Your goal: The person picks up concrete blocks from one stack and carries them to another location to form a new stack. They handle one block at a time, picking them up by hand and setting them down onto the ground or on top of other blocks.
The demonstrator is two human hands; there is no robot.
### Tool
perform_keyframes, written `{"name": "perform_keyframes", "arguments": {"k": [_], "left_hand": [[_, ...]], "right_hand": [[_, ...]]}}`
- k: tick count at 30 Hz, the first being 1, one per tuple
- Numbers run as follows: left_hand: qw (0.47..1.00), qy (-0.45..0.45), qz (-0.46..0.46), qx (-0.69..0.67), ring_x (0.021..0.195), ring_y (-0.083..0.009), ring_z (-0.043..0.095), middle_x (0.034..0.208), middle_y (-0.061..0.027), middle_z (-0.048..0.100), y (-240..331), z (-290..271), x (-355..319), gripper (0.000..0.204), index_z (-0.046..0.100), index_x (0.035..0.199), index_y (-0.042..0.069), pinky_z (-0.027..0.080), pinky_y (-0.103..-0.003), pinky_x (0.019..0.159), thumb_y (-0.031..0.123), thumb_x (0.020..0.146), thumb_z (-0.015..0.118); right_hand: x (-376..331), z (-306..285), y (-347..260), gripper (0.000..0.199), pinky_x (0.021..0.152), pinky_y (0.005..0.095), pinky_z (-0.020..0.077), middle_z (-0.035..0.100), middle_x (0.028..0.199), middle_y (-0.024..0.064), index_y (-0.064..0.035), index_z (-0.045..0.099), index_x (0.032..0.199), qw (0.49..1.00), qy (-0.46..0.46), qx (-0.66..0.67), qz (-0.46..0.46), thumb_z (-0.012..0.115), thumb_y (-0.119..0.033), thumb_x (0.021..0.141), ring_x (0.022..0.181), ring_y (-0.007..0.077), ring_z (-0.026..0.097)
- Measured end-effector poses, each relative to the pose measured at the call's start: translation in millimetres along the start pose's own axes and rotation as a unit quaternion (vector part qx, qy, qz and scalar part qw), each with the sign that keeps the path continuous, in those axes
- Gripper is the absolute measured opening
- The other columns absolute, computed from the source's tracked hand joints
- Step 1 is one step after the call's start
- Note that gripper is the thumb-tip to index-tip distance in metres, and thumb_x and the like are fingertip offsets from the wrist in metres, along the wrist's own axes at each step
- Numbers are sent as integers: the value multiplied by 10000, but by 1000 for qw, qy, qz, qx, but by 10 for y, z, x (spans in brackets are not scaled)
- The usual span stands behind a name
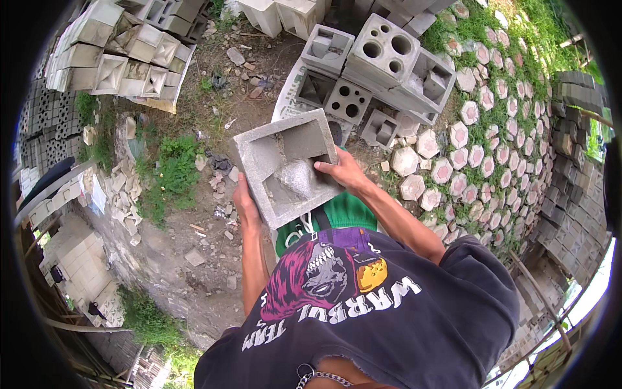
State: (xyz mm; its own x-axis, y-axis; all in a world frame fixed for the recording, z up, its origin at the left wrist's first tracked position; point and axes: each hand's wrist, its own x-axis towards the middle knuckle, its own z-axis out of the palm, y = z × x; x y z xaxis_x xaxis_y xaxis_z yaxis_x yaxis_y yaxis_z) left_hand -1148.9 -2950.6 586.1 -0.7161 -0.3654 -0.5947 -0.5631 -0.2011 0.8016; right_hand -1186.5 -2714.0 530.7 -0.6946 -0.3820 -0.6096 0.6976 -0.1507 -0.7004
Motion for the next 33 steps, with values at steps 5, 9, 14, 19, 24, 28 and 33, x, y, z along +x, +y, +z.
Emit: {"name": "perform_keyframes", "arguments": {"k": [5, 9, 14, 19, 24, 28, 33], "left_hand": [[994, -15, -33, 103, 775, -130, 528, 867, -48, 611, -167, -133, 1132, 516, 624, 938, -17, 423, -301, 714, 447, 982, 403], [963, -114, -108, 220, 855, -152, 537, 921, -84, 628, -542, -140, 2261, 549, 641, 1000, -27, 416, -286, 777, 481, 961, 438], [942, -148, -172, 246, 920, -189, 551, 1005, -123, 631, -1601, -23, 3818, 705, 619, 1085, -63, 415, -310, 847, 600, 904, 468], [924, -169, -279, 198, 977, -211, 571, 1112, -136, 624, -2654, 85, 5260, 697, 590, 1188, -40, 435, -328, 873, 584, 899, 475], [925, -211, -293, 120, 984, -213, 590, 1164, -113, 614, -3643, 290, 6578, 672, 565, 1244, 10, 446, -333, 899, 569, 879, 493], [906, -268, -318, 78, 1023, -228, 582, 1161, -102, 601, -3889, 735, 7092, 655, 521, 1279, 52, 456, -369, 926, 569, 891, 414], [904, -279, -318, 58, 1051, -262, 566, 1166, -106, 585, -3933, 1204, 7248, 570, 523, 1252, 87, 457, -416, 943, 512, 912, 352]], "right_hand": [[771, 190, 437, 505, 926, 329, 452, 646, 1127, 130, 4, 526, 1257, 985, 163, 26, 58, 621, 3, 761, 1019, 223, 606], [1490, 106, 852, 519, 895, 328, 467, 656, 1092, 121, -1, 528, 1256, 960, 231, 101, 121, 620, 23, 745, 989, 223, 616], [2641, -121, 1814, 521, 882, 324, 470, 655, 1091, 117, -1, 555, 1229, 927, 318, 136, 144, 610, 48, 713, 964, 220, 617], [3969, -571, 2829, 516, 869, 330, 469, 665, 1077, 113, -2, 571, 1206, 919, 349, 97, 157, 620, 21, 693, 949, 218, 616], [5094, -1099, 3509, 521, 894, 357, 463, 669, 1072, 159, -9, 563, 1213, 919, 378, 7, 114, 645, -87, 704, 1009, 286, 626], [5646, -1529, 3666, 551, 923, 383, 452, 650, 1093, 210, -13, 535, 1244, 899, 429, -69, 47, 645, -140, 719, 1067, 353, 601], [5928, -1832, 3567, 578, 939, 398, 443, 624, 1129, 239, -20, 505, 1277, 878, 459, -139, 2, 638, -150, 730, 1106, 386, 571]]}}
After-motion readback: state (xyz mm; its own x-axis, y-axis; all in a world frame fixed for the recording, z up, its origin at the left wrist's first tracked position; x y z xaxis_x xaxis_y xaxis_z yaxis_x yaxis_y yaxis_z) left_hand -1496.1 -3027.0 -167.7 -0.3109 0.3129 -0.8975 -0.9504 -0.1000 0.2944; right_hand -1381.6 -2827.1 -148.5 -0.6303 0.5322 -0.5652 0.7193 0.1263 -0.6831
